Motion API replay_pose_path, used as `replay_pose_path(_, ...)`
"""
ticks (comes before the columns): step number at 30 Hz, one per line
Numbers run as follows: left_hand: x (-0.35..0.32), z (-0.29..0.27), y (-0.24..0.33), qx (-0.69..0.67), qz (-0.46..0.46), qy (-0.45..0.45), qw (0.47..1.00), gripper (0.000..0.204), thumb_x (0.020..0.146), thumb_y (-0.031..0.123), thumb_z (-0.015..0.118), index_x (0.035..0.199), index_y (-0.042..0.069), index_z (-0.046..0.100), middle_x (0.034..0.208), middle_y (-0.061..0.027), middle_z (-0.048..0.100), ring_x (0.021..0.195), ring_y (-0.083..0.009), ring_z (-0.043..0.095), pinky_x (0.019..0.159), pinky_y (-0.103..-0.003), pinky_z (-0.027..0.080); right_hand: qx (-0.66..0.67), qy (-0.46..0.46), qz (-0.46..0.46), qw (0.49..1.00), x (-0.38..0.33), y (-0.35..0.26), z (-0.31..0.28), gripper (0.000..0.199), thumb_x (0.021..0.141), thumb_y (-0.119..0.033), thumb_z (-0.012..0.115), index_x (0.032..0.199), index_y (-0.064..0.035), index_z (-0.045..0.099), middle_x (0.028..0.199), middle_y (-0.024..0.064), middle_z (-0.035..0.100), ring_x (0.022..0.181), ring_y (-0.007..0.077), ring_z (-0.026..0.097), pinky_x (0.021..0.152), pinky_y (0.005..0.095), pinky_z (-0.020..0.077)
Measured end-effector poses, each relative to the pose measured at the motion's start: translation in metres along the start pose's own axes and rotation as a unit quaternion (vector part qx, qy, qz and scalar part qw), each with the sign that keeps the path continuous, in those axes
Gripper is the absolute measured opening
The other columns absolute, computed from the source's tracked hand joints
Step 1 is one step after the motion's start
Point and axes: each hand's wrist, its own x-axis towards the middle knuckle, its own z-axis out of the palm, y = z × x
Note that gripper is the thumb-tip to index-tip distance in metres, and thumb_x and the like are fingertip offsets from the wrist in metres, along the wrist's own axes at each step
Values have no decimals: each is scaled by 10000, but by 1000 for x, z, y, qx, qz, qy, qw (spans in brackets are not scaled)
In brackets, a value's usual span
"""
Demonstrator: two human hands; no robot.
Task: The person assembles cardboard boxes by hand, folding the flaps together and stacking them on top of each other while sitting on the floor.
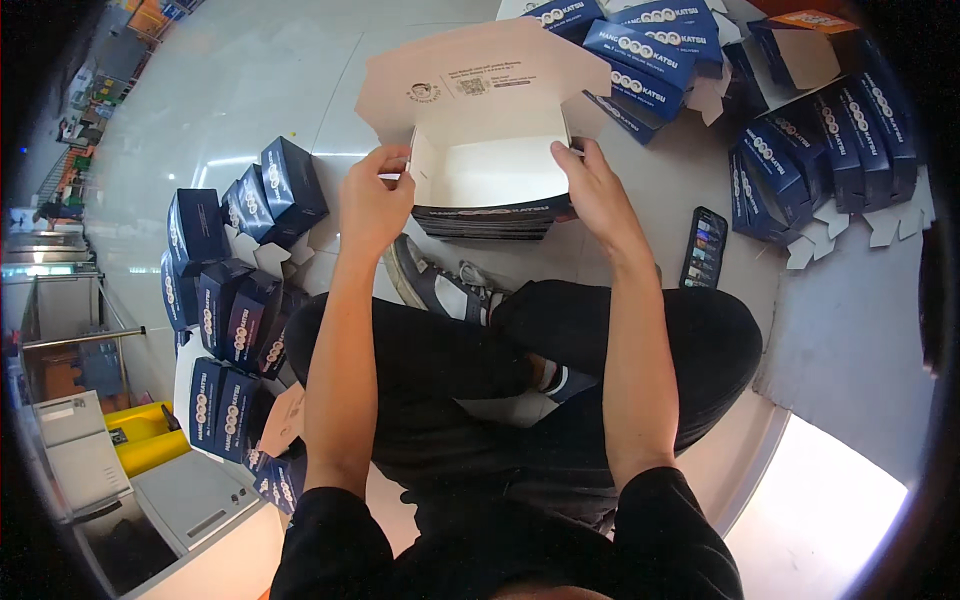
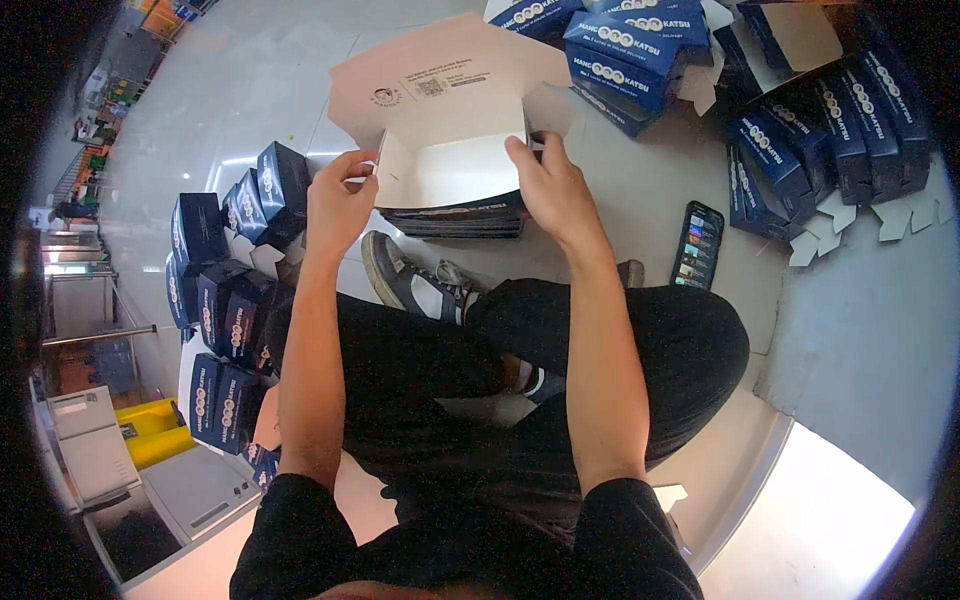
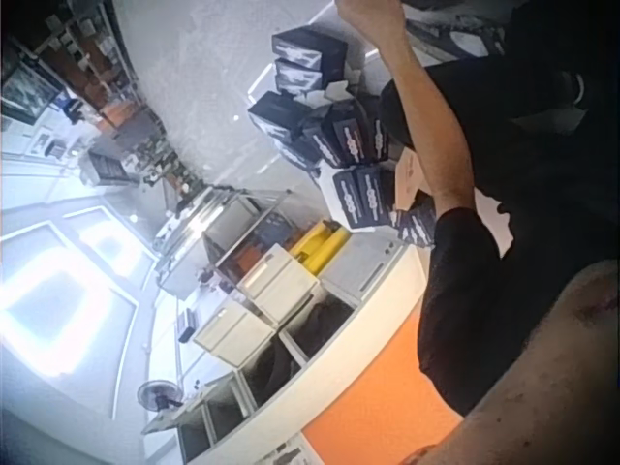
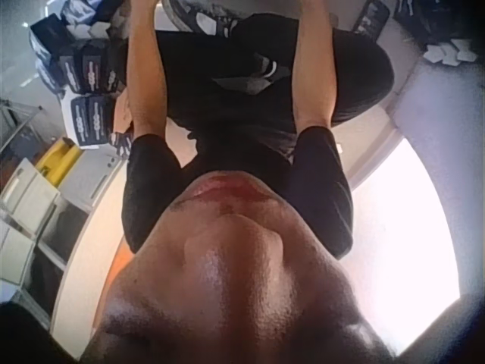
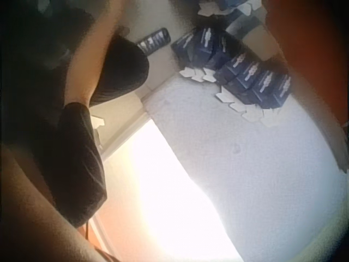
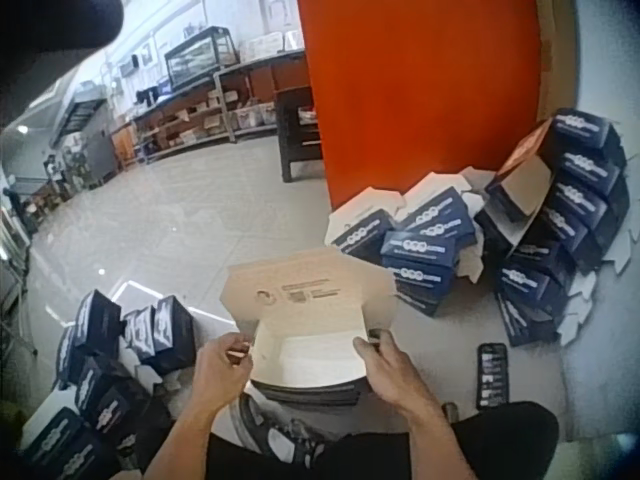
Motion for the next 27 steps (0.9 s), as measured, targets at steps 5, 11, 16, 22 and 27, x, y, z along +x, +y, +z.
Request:
replay_pose_path(5,-16,13,28,102,304,43,946,377,856,132,708,1220,62,640,1183,-125,664,865,-298,695,742,-375,546,-62,-22,-14,998,3,7,2,649,992,-547,422,1267,26,553,1075,316,670,1012,421,667,908,448,488)
replay_pose_path(11,-32,52,69,95,398,-128,903,472,872,97,680,1329,167,587,1039,-103,708,827,-309,685,697,-406,540,10,-8,-125,992,23,41,-7,428,952,-350,531,1203,-13,614,1055,247,701,1009,429,663,905,466,501)
replay_pose_path(16,-32,51,63,120,402,-97,902,436,871,49,650,1288,169,616,888,-80,730,749,-285,693,638,-402,540,-75,33,-187,979,22,34,-1,395,823,-111,670,1212,-51,629,1098,214,691,1053,405,645,916,455,510)
replay_pose_path(22,-34,60,58,167,393,-85,900,350,890,64,654,1232,140,647,916,-132,735,738,-311,709,643,-412,556,-129,107,-225,960,34,58,8,555,737,-19,750,1271,-66,605,1090,126,685,856,225,689,735,347,549)
replay_pose_path(27,-37,63,49,223,387,-97,889,317,899,66,641,1208,134,652,932,-104,738,730,-300,709,633,-402,560,-117,51,-139,982,33,53,7,582,719,-121,784,1271,-76,605,1114,120,687,923,262,683,814,359,542)
